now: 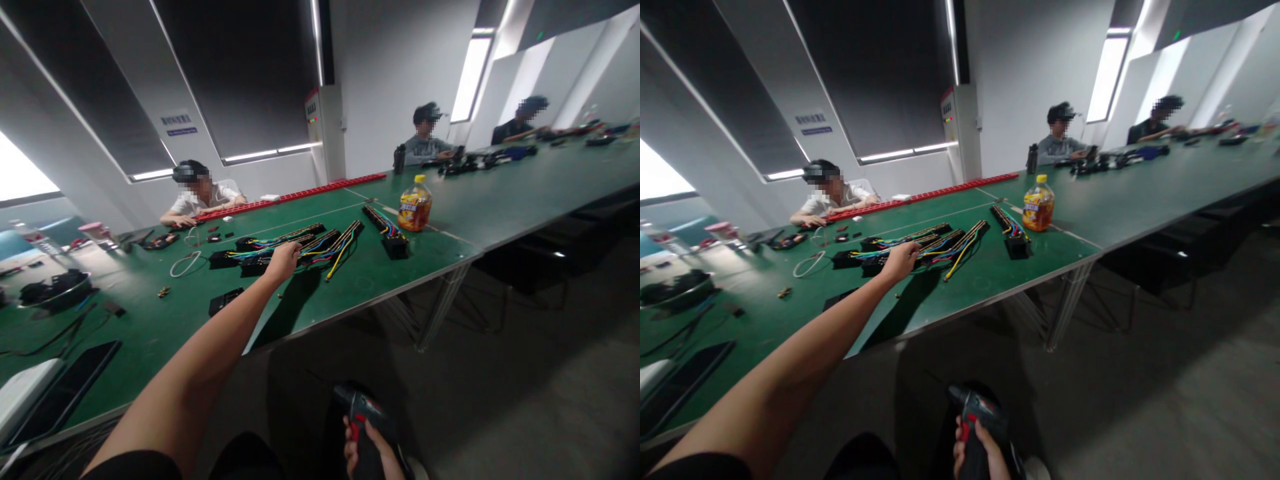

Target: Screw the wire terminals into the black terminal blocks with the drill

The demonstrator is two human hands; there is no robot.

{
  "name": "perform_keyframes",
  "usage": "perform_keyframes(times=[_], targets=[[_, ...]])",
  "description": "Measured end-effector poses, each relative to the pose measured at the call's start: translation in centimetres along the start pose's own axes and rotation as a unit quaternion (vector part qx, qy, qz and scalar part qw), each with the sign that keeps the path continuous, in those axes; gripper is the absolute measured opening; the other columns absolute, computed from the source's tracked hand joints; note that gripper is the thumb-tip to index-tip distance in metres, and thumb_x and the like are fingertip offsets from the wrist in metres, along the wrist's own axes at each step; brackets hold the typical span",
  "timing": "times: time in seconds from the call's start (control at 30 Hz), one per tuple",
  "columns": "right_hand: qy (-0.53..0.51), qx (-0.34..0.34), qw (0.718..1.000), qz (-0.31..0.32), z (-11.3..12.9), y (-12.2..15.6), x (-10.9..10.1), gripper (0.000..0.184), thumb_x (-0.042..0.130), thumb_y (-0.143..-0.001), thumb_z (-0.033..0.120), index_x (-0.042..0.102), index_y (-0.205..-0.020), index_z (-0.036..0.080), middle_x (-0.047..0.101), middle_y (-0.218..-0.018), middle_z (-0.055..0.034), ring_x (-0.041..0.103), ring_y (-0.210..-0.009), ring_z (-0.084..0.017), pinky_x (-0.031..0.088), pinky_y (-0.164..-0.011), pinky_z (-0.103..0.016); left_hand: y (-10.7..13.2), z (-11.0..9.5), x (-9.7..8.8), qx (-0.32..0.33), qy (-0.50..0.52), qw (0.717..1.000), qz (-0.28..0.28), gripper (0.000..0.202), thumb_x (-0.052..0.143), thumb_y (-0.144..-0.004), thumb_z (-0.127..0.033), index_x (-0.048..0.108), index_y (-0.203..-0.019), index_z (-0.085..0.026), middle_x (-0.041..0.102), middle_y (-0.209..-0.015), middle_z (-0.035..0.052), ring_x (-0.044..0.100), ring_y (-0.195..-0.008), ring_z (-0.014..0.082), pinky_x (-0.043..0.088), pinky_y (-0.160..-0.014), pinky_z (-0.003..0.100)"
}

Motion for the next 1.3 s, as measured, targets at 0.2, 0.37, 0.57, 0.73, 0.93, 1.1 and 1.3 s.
perform_keyframes(times=[0.2,0.37,0.57,0.73,0.93,1.1,1.3], targets=[[0.004,0.004,1.000,-0.020,0.0,-0.1,0.2,0.053,0.097,-0.049,0.029,0.073,-0.093,0.013,0.074,-0.076,-0.0023,0.062,-0.059,-0.008,0.047,-0.056,-0.018,-0.2,0.5,0.3,-0.001,-0.023,1.000,0.014,0.016,0.053,-0.084,-0.014,0.066,-0.092,-0.017,0.071,-0.092,0.0088,0.064,-0.091,0.0238,0.049,-0.085,0.033],[0.022,0.001,0.999,-0.034,0.0,0.0,0.4,0.052,0.097,-0.050,0.030,0.071,-0.092,0.015,0.073,-0.074,0.0001,0.061,-0.059,-0.007,0.047,-0.056,-0.018,-0.5,0.8,0.6,0.021,-0.034,0.999,0.032,0.016,0.053,-0.085,-0.016,0.068,-0.090,-0.017,0.071,-0.091,0.0085,0.064,-0.090,0.0229,0.048,-0.086,0.033],[0.110,-0.014,0.994,-0.013,0.5,0.2,0.4,0.041,0.091,-0.060,0.039,0.068,-0.092,0.026,0.073,-0.080,0.0036,0.062,-0.065,-0.009,0.049,-0.062,-0.023,-0.8,1.0,1.1,0.031,-0.042,0.997,0.055,0.019,0.053,-0.086,-0.018,0.072,-0.091,-0.017,0.073,-0.091,0.0092,0.066,-0.089,0.0232,0.049,-0.085,0.033],[0.118,-0.020,0.993,-0.012,0.7,0.4,0.5,0.039,0.091,-0.060,0.039,0.070,-0.091,0.027,0.073,-0.081,0.0018,0.062,-0.066,-0.012,0.048,-0.062,-0.026,-0.4,0.5,0.0,0.041,-0.047,0.997,0.051,0.027,0.049,-0.091,-0.022,0.073,-0.102,-0.018,0.074,-0.097,0.0103,0.066,-0.093,0.0232,0.049,-0.088,0.033],[0.017,-0.003,0.999,-0.039,0.2,0.5,0.6,0.051,0.095,-0.054,0.029,0.069,-0.097,0.017,0.070,-0.079,-0.0010,0.061,-0.062,-0.010,0.049,-0.058,-0.023,2.0,1.6,-4.1,0.027,-0.051,0.991,0.119,0.022,0.055,-0.085,-0.023,0.075,-0.090,-0.018,0.075,-0.089,0.0061,0.067,-0.084,0.0207,0.048,-0.080,0.028],[-0.003,-0.016,0.999,-0.038,-0.1,0.3,-0.3,0.051,0.091,-0.062,0.027,0.067,-0.104,0.011,0.069,-0.083,-0.0029,0.060,-0.066,-0.008,0.048,-0.060,-0.018,6.3,2.0,-6.0,0.027,-0.009,0.969,0.244,0.020,0.059,-0.084,-0.028,0.077,-0.083,-0.019,0.074,-0.079,0.0037,0.066,-0.074,0.0177,0.047,-0.072,0.025],[0.003,0.001,0.999,-0.034,-0.1,0.4,-0.2,0.055,0.092,-0.061,0.027,0.066,-0.106,0.010,0.069,-0.082,-0.0020,0.059,-0.066,-0.007,0.048,-0.060,-0.017,9.7,0.8,-5.1,0.009,-0.030,0.980,0.196,0.039,0.064,-0.081,-0.026,0.071,-0.118,-0.018,0.072,-0.104,0.0111,0.067,-0.089,0.0222,0.050,-0.081,0.029]])
Point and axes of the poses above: each hand's wrist, its own y-axis away from the middle knuckle, its own x-axis out of the palm, z = x × y, the point moved 1 cm from there along -y, towards the middle knuckle
